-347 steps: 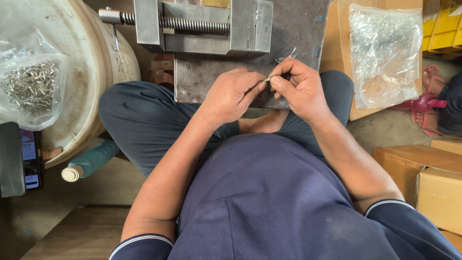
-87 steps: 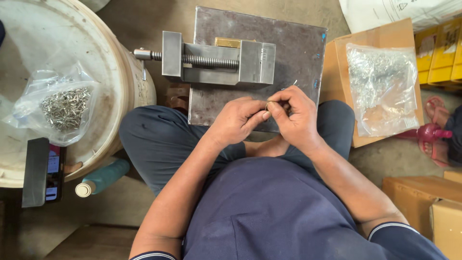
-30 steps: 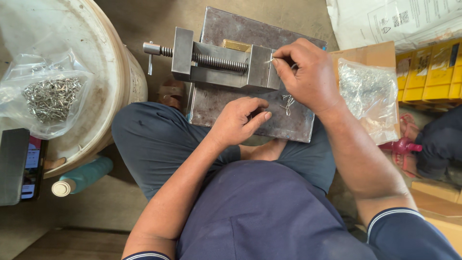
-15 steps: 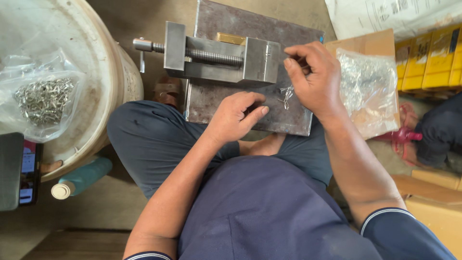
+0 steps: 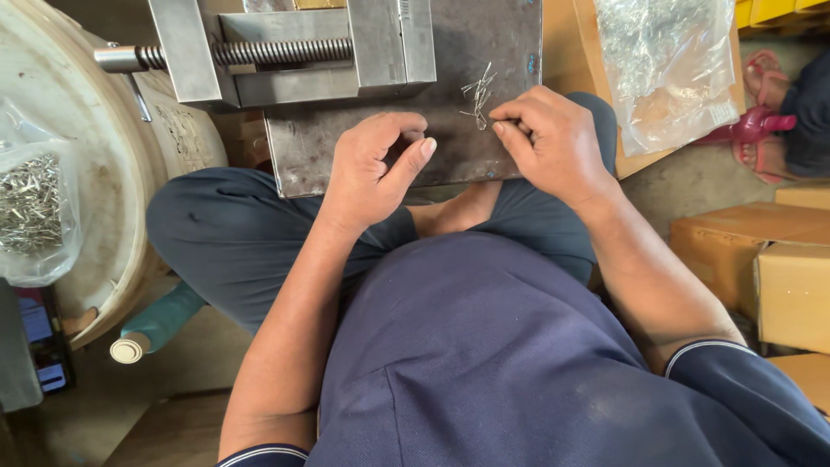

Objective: The person sits on the floor and uses a bench vise to assemble small metal pins. They pick up pins from a pile, place them into the vise, and tighten the screw to secure them. The person also uses a small wooden block to assist in the process.

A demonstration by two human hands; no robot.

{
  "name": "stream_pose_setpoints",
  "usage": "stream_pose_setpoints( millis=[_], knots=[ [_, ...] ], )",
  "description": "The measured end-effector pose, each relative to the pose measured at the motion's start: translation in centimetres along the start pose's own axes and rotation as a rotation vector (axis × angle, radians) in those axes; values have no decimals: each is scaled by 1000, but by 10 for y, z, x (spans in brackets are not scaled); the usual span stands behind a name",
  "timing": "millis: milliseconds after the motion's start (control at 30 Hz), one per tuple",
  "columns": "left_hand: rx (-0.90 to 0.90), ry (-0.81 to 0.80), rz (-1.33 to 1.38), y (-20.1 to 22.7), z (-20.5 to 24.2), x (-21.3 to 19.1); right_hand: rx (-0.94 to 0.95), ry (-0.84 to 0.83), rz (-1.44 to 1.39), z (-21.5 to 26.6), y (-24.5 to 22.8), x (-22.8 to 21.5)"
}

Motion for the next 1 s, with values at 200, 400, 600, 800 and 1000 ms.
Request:
stream_pose_setpoints(
  millis=[200, 400, 600, 800, 1000],
  knots=[
    [15, 8, -1, 1, 0, 1, -10, -29, 24, -12, -6, 1],
    [-32, -1, -2, 2, 0, 2, -93, -18, 152, -23, -17, 9],
    [15, 11, 1, 1, 1, 0, -142, -76, 217, -33, -21, 15],
    [85, 55, -117, 5, 2, 1, -159, -98, 127, -39, -35, 14],
    [134, 33, -314, 8, -1, 10, -151, -126, -24, -42, -46, 13]
  ],
)
Point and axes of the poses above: each hand's wrist, its own z-axis away from the middle knuckle, its own x-axis out of the palm, y = z × x, the point moved 4 cm from there along -z, towards the middle knuckle, and after that the axes turned 14 degrees about -x, right-handed, at the moved point
